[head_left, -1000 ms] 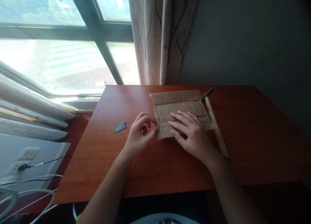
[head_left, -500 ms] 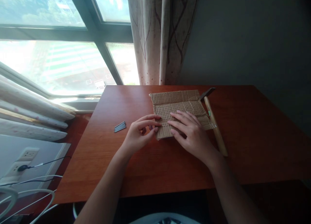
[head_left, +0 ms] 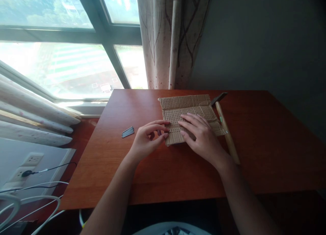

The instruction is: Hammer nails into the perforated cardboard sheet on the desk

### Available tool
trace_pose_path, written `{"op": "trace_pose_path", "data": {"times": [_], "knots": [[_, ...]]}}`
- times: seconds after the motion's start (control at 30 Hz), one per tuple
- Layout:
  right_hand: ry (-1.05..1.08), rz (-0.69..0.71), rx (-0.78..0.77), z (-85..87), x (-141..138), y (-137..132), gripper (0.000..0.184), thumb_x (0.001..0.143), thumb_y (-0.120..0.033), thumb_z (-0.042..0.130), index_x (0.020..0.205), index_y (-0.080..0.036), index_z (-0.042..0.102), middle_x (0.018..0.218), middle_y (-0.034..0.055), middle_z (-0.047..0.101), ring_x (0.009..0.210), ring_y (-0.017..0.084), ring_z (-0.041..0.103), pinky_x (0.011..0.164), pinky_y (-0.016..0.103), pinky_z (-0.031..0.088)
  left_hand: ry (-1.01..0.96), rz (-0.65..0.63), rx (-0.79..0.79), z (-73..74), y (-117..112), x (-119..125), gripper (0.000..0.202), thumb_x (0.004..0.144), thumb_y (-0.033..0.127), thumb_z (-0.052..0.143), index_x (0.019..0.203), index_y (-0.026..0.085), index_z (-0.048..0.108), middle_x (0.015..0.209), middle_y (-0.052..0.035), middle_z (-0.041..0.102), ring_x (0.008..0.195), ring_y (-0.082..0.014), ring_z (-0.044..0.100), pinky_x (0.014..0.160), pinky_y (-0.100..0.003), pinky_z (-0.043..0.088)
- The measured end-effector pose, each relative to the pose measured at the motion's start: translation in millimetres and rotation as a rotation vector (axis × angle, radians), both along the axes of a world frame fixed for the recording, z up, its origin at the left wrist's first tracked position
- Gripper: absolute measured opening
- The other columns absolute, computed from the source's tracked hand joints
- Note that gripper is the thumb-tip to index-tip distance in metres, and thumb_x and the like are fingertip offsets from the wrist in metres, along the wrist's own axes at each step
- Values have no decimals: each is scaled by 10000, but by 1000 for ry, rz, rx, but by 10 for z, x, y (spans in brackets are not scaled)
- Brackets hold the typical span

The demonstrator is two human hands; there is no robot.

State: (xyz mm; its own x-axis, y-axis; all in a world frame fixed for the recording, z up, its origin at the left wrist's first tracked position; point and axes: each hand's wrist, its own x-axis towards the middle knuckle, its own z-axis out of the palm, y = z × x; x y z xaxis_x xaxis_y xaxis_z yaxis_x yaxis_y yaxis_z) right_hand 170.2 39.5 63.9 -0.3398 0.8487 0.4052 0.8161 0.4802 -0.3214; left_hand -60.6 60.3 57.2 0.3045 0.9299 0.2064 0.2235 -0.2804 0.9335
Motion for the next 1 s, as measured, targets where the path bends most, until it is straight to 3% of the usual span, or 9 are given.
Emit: {"op": "trace_pose_path", "data": {"times": [0.17,0.43,0.53,0.67,0.77,0.87,1.0], "knots": [[16,-5,3,-7,2,8,317,977,-287,535,1243,-236,700,1414,52,635,1358,270,528,1168,528,393,63,4,94,2,-2,-25,127,845,284,733,874,166,772,1132,-130,764,698,-121,632,530,-229,426],[69,0,-3,-26,16,18,321,959,-273,553,1243,-265,704,1400,50,645,1347,274,539,1159,548,400,50,5,115,-45,-3,-6,143,875,289,699,926,166,751,1189,-136,737,761,-131,659,593,-234,485],[76,-1,-1,-24,9,17,316,960,-281,555,1237,-260,705,1394,50,648,1350,271,535,1162,544,400,105,95,152,-67,7,-69,166,905,300,651,949,168,741,1182,-122,727,733,-117,642,592,-231,479],[86,2,-4,-15,1,18,312,968,-281,547,1232,-246,708,1392,51,648,1350,266,532,1165,530,401,385,320,207,-73,12,-363,194,929,319,591,955,185,729,950,-56,724,685,-118,609,610,-232,461],[85,9,-16,-25,10,27,318,969,-287,548,1244,-260,705,1395,53,646,1352,272,532,1160,548,401,792,411,236,-52,-20,-655,216,939,335,552,970,212,727,907,-33,716,691,-139,619,648,-260,436],[85,9,-18,-35,16,34,323,966,-285,553,1251,-260,703,1399,52,643,1356,274,528,1165,549,396,1110,435,222,-36,-91,-868,259,961,363,504,987,229,724,963,-43,726,732,-179,652,590,-285,365],[86,8,-13,-25,5,32,317,966,-276,555,1243,-264,709,1398,42,645,1352,274,532,1171,542,393,1241,409,236,-58,-169,-966,275,975,367,479,1036,237,713,1041,-45,726,782,-201,671,596,-297,360]]}}
